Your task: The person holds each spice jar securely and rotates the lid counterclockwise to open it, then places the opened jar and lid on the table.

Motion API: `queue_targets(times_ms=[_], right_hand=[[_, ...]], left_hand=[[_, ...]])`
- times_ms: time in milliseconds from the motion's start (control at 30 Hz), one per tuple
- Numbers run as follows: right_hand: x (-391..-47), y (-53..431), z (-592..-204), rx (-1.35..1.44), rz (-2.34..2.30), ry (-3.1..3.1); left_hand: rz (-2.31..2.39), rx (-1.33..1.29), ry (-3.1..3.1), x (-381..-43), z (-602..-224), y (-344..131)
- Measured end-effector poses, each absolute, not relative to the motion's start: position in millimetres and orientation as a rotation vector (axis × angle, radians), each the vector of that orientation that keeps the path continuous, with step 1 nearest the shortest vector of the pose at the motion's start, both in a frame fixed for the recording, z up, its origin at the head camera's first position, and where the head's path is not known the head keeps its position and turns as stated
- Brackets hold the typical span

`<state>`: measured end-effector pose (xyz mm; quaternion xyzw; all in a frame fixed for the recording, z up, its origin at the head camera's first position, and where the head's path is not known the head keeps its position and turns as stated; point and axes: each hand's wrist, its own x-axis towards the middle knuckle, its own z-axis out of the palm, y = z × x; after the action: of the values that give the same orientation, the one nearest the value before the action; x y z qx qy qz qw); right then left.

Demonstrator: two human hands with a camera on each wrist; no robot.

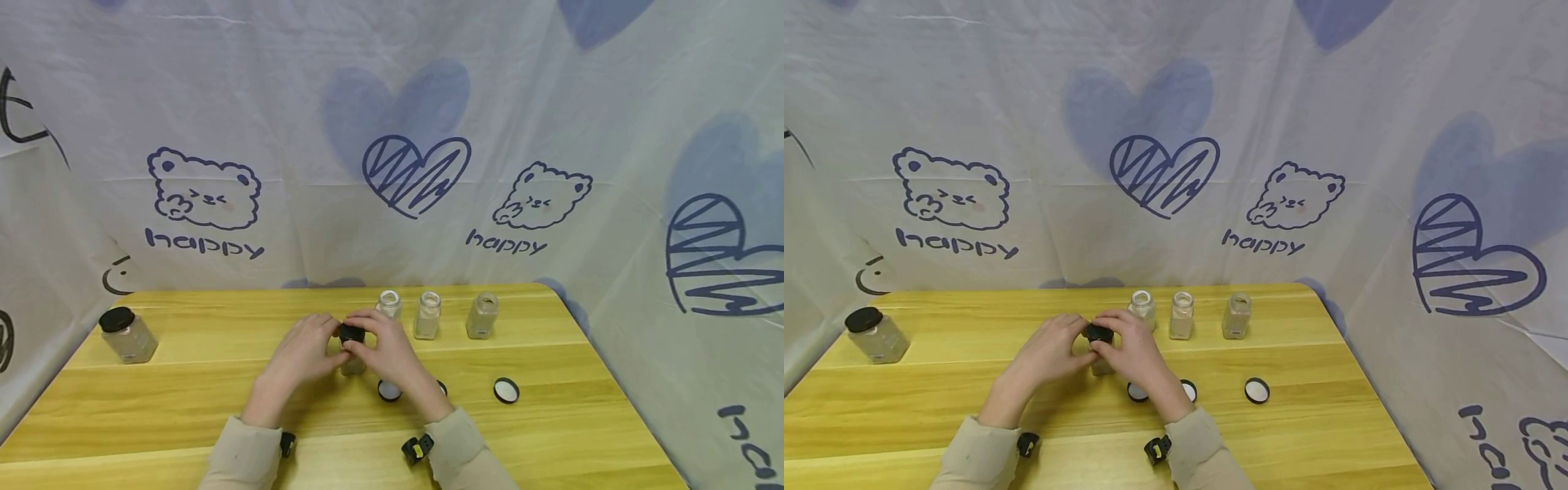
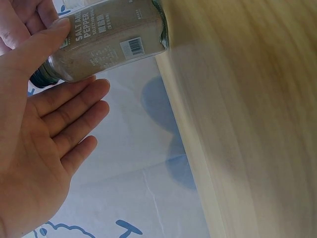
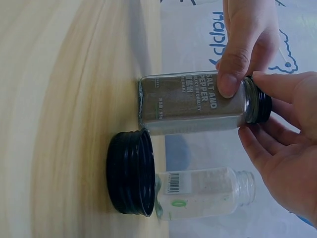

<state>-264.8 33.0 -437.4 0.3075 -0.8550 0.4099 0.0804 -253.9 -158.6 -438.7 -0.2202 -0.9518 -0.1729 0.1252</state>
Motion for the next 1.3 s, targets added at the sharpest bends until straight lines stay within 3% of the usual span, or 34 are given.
queue_targets(times_ms=[533,933,1300], right_hand=[[-261.6,33.6,-435.7,1.003,1.186,-2.591],[-262.0,32.2,-436.6,0.827,1.357,-2.547],[-262.3,31.6,-438.1,0.838,1.303,-2.566]], left_hand=[[-0.511,-0.639,-2.780,-253.0,-440.6,-159.0],[-0.524,-0.633,-2.782,-254.6,-440.9,-158.7],[-0.502,-0.626,-2.796,-254.8,-439.8,-158.4]])
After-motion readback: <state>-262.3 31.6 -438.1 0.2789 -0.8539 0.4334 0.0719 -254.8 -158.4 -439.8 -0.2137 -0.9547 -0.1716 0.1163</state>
